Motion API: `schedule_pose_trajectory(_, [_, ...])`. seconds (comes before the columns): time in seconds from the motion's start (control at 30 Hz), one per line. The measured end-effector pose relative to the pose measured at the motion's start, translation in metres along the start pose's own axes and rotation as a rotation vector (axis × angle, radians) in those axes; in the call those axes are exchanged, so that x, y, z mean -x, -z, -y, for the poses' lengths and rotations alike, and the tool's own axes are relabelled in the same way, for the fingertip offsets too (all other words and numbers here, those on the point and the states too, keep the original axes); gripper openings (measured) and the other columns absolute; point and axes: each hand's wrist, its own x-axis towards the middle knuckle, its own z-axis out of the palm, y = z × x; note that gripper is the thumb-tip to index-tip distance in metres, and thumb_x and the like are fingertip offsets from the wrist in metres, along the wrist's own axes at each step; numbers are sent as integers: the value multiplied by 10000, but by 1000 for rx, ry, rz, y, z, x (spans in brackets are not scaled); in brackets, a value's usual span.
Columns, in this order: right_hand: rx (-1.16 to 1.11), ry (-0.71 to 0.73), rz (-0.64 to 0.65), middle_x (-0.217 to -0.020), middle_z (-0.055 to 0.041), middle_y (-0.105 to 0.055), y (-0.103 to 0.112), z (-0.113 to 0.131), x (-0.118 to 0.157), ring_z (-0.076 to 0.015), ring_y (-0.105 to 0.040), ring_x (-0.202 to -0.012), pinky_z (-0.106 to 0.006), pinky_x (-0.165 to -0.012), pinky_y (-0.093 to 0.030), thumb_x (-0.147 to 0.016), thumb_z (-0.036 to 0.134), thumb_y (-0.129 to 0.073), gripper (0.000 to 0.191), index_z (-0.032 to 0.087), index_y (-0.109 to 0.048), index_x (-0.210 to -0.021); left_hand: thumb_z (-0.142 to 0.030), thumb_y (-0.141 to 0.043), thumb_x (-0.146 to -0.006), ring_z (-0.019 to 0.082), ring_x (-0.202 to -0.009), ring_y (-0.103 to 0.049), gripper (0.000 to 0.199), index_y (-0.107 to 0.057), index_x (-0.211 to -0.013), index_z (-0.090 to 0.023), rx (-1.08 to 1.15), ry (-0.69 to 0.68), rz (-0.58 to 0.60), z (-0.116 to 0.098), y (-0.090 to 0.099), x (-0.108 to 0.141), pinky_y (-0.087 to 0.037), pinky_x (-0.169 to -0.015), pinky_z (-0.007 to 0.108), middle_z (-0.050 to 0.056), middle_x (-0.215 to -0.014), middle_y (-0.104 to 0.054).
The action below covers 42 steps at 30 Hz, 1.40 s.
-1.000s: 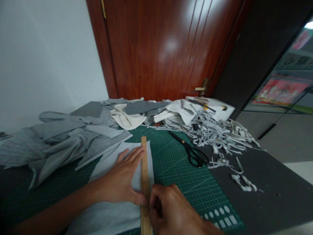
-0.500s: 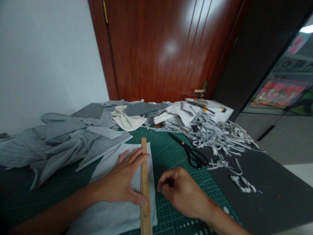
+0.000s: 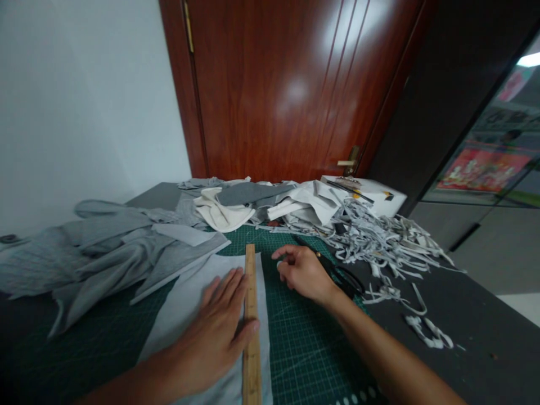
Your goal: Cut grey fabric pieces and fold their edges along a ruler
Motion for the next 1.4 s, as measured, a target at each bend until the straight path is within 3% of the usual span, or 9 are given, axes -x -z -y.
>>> schedule_pose_trajectory(0.13, [56,-65,66,-605,27,-577,-13,4,-7,-119,-484,-427,-224,-392,-300,-835,213,-451,114,213,-552,-782,-566,-336,-1061,353,-1612,-26,800,-221,-1657,-45,-28,-34,31,-3,-3,7,-52,-1297,624,204,-1732,-113])
schedule_pose_trajectory(0.3, [259,-46,53,-579,6,-529,-25,4,-6,-151,-512,-541,-259,-531,-373,-872,140,-430,265,225,-496,-630,-633,-252,-1065,359,-1593,43,826,-163,-1668,-75,-31,-88,104,-10,-2,13,-28,-1283,643,201,-1721,-31])
schedule_pose_trajectory(0.4, [417,-33,18,-615,-49,-599,-28,6,-7,-198,-569,-642,-306,-620,-371,-906,248,-563,352,225,-498,-561,-625,-235,-1070,361,-1586,61,823,-145,-1665,-64,-35,-111,110,-13,-3,14,-26,-1281,644,210,-1714,-12])
schedule_pose_trajectory(0.57, [545,-73,41,-589,-90,-646,-33,12,-16,-242,-630,-660,-319,-596,-348,-842,506,-754,503,221,-539,-488,-618,-237,-1073,373,-1583,61,830,-158,-1654,-30,-51,-128,87,-13,-6,14,-25,-1277,658,233,-1703,-16])
schedule_pose_trajectory(0.83, [471,-123,78,-523,32,-472,-34,10,-26,-120,-458,-524,-274,-490,-250,-861,391,-747,385,157,-660,-567,-726,-235,-1033,389,-1579,71,940,-130,-1657,-31,-27,-118,114,-19,2,18,-18,-1274,666,241,-1697,22])
schedule_pose_trajectory(1.07, [402,-132,39,-505,35,-459,-36,5,-25,-124,-410,-528,-282,-490,-246,-802,374,-766,345,150,-665,-559,-726,-254,-1034,384,-1582,82,932,-137,-1665,-50,-11,-158,99,-19,4,22,-7,-1276,661,248,-1704,-3])
schedule_pose_trajectory(1.23, [302,-157,27,-476,65,-383,-38,9,-26,-106,-345,-504,-282,-479,-209,-745,304,-774,344,173,-584,-490,-742,-219,-1028,401,-1582,62,954,-126,-1662,-35,-12,-142,126,-19,5,23,-33,-1271,679,260,-1699,4])
schedule_pose_trajectory(1.4, [136,-241,71,-434,78,-393,-37,8,-24,-93,-336,-424,-254,-416,-204,-755,216,-682,286,195,-557,-498,-714,-229,-1045,371,-1597,37,909,-137,-1664,-54,11,-210,67,-12,1,27,-34,-1289,646,228,-1713,-29])
